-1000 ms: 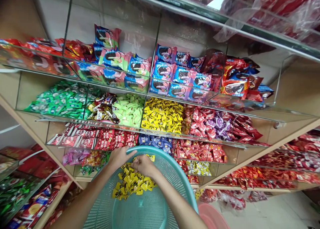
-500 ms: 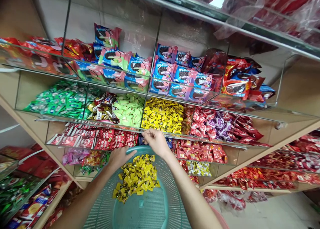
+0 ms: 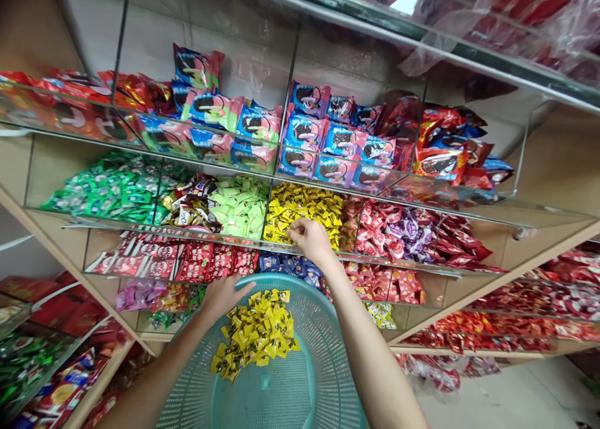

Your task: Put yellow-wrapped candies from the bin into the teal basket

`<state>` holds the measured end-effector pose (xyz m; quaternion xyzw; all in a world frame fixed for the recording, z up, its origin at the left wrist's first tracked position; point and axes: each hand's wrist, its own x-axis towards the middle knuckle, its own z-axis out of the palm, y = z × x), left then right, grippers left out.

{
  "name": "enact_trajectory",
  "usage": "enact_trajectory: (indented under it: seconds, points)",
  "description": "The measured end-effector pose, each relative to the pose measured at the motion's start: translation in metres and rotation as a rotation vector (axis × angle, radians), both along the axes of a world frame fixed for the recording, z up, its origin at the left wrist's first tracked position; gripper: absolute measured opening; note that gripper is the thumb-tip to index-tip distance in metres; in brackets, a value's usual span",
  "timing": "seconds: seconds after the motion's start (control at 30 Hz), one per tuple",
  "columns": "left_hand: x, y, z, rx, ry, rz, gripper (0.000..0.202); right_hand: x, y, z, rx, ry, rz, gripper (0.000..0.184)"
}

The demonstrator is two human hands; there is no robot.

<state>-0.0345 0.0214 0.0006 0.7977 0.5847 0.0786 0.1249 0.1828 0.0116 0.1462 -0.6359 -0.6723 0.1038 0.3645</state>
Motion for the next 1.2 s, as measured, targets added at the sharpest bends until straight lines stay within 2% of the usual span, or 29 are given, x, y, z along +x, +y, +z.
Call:
enact_trajectory:
  seconds: [0.13,0.33,0.57,0.73,0.9,1.2]
  points:
    - [0.000,0.000,0.000,-0.005,-0.016,-0.002,0.060,0.006,0.016,0.002,-0.278,-0.103,0.013,0.024]
    - [-0.001,0.003,-0.004,0.017,-0.023,-0.023,0.062,0.000,0.024,0.005,-0.332,-0.262,-0.113,0.034]
    - [-0.002,0.004,-0.008,0.049,-0.018,-0.033,0.060,-0.004,0.022,0.009,-0.418,-0.333,-0.131,0.048]
    - [-0.001,0.004,-0.009,0.067,-0.013,-0.037,0.061,-0.001,0.023,0.004,-0.414,-0.264,-0.122,0.045]
    - [-0.002,0.004,-0.010,0.083,-0.015,-0.035,0.062,0.003,0.025,-0.009,-0.309,-0.127,-0.124,0.036]
    - [-0.001,0.001,-0.003,0.029,-0.017,-0.026,0.064,0.008,0.027,-0.021,-0.191,-0.081,-0.121,0.028]
